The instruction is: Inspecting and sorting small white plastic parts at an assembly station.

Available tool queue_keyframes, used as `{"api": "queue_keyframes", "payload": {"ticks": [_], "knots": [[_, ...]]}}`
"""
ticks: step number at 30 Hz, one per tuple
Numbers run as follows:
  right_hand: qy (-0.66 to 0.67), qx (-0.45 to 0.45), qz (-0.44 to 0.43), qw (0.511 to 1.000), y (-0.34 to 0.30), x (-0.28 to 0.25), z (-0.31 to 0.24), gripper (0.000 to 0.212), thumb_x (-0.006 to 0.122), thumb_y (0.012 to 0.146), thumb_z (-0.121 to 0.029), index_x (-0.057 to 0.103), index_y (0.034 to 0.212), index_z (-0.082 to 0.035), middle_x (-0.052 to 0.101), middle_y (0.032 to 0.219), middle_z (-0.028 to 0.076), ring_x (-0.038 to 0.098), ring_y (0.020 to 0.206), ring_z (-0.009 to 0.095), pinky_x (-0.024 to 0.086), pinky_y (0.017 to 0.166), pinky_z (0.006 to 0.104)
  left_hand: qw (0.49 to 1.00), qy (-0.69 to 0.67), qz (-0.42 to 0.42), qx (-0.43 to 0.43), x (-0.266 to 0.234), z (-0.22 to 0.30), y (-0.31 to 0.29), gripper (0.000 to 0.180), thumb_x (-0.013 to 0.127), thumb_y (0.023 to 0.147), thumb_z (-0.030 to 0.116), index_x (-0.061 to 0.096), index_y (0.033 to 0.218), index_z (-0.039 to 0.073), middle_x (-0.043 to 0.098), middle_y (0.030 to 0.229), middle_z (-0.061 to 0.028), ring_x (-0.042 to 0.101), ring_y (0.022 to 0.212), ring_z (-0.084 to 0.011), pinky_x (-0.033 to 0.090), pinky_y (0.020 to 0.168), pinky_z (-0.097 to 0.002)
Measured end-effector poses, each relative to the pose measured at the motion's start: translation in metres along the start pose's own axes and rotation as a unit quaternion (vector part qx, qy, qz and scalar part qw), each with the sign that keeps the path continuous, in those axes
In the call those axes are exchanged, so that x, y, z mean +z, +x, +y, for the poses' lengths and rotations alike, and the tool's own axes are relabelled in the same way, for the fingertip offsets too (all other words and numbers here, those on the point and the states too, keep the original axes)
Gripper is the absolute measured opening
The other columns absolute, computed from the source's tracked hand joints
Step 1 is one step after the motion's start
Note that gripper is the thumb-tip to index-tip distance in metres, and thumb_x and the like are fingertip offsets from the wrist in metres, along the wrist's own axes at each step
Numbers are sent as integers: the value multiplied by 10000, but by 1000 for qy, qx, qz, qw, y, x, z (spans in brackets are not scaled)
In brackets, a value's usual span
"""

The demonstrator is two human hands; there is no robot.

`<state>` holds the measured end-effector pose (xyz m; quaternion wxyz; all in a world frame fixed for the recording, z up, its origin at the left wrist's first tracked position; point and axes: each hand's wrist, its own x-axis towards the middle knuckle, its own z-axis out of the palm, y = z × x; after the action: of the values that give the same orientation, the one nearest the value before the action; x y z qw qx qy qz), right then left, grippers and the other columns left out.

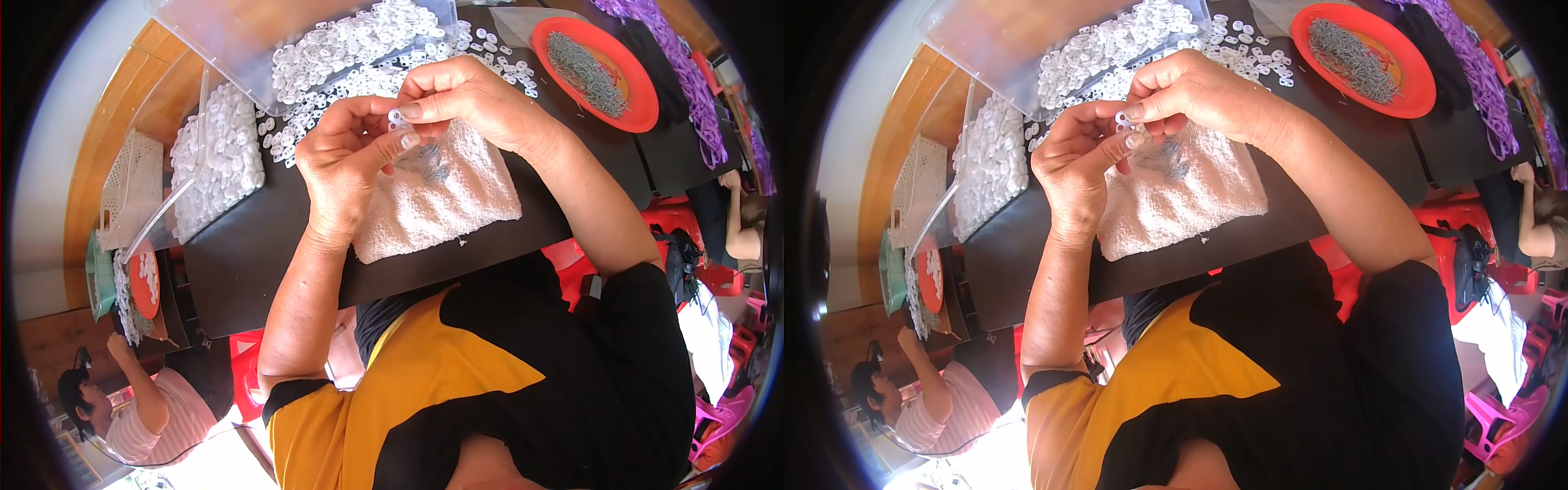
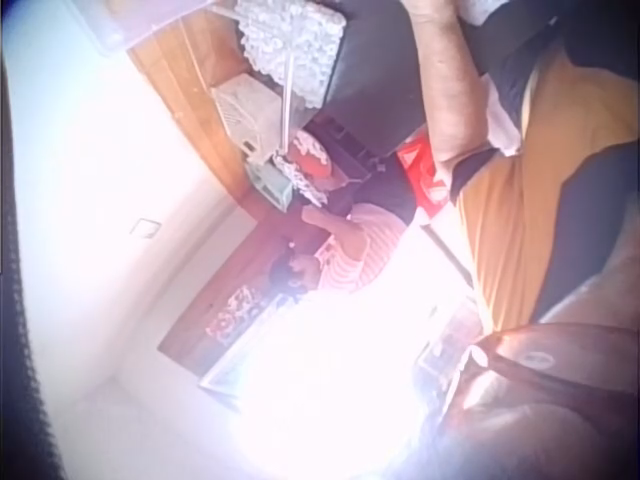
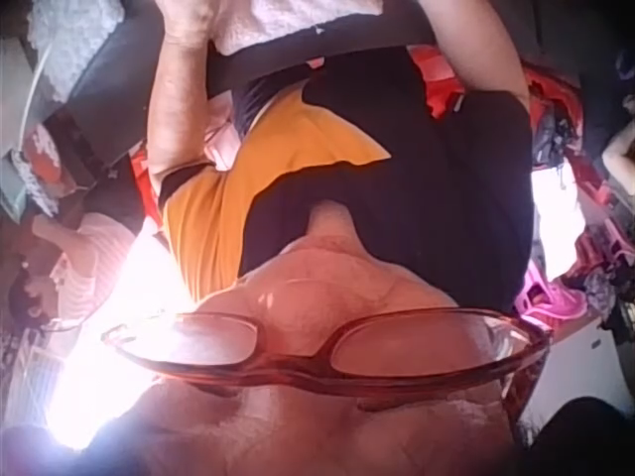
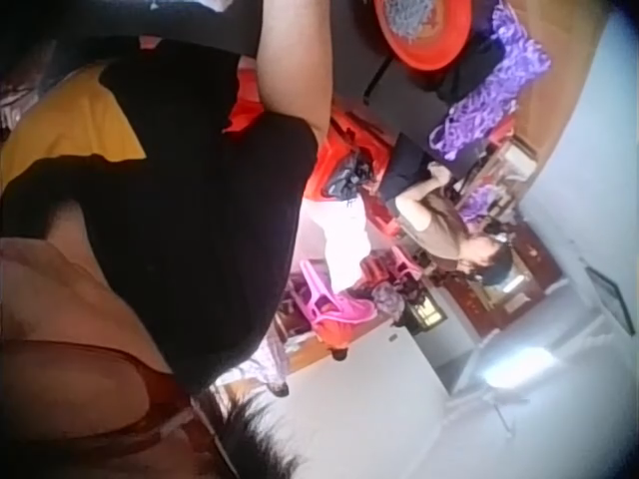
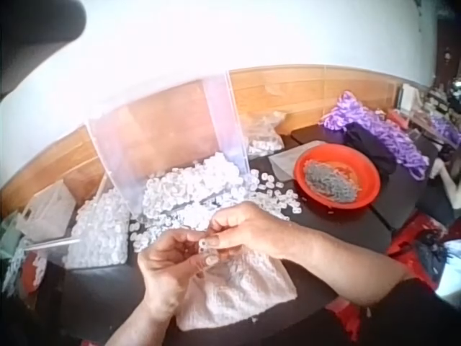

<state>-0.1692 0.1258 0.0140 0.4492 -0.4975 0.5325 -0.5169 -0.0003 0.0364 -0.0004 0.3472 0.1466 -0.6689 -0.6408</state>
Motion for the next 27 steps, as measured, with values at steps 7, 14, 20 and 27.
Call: {"api": "queue_keyframes", "payload": {"ticks": [7, 14, 20, 27], "knots": [[3, -19, 30, 999, -2, 10, 1, 178, 622, 914, -174, 644, 863, -4, 584, 723, -11, 536, 685, 58, 427, 643, 213, 999, -19, -3, -37, -6, -2, 2, 206, 729, 778, -72, 674, 965, -5, 663, 813, -36, 560, 635, -43, 431, 494, -177], [-12, -35, 54, 998, -2, 8, 2, 179, 623, 912, -175, 635, 847, -8, 611, 744, -2, 591, 705, 67, 455, 664, 215, 997, -62, 16, -34, -3, -5, 3, 245, 726, 765, -89, 679, 993, -14, 624, 772, -11, 532, 613, -37, 434, 488, -178], [-35, -45, 49, 997, -2, 9, 5, 184, 625, 913, -178, 641, 851, -6, 621, 752, 8, 611, 708, 81, 465, 665, 221, 999, -31, 9, -36, -6, -5, 2, 226, 718, 775, -87, 683, 985, -11, 630, 748, -12, 519, 581, -39, 413, 476, -174], [-1, -14, 57, 998, -1, 10, 3, 158, 614, 916, -150, 659, 881, -3, 616, 741, 9, 612, 694, 90, 455, 634, 209, 998, -51, 17, -33, -4, -2, 4, 211, 710, 774, -95, 674, 969, -21, 636, 738, -22, 523, 563, -47, 395, 467, -177]]}}
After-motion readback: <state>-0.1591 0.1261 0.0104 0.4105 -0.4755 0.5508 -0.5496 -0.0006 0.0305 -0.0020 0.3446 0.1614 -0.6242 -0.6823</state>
